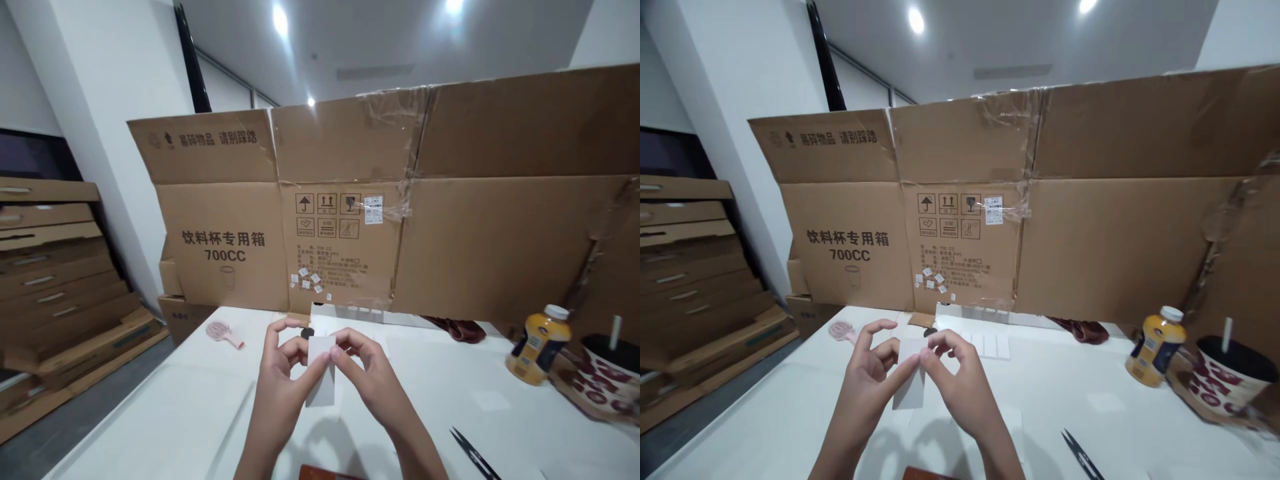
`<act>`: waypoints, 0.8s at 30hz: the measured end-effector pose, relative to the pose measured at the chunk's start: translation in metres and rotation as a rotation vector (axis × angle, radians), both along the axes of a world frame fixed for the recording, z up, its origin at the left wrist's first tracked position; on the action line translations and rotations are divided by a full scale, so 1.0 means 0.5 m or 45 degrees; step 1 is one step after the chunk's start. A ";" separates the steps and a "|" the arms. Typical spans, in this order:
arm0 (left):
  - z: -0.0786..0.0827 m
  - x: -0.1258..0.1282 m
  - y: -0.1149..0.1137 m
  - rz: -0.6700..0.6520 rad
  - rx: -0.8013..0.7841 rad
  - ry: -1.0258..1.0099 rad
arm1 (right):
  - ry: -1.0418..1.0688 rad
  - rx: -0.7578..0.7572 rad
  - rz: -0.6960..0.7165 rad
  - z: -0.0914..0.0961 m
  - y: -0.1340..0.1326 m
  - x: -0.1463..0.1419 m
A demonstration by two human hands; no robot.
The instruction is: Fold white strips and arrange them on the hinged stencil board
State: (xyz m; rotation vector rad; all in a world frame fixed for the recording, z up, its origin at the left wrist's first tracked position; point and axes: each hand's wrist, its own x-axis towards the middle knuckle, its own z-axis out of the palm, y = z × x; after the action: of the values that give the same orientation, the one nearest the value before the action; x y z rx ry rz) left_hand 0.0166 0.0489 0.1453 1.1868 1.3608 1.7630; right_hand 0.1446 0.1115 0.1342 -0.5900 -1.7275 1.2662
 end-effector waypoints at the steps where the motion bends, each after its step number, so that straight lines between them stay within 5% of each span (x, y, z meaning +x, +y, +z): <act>1: 0.001 0.002 0.001 -0.022 -0.019 0.026 | 0.035 -0.011 0.021 0.001 0.000 -0.001; 12: -0.035 -0.039 0.074 -0.210 -0.235 0.165 | -0.012 -0.317 0.411 -0.029 0.111 -0.032; 24: -0.051 -0.063 0.089 -0.239 -0.291 0.180 | 0.069 -0.370 0.303 -0.063 0.131 -0.043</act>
State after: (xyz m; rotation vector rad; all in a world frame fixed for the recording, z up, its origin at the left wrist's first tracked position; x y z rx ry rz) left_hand -0.0148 0.0935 0.1201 1.2839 1.4372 1.3764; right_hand 0.1230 0.1769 0.1025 -0.5197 -1.6153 1.7045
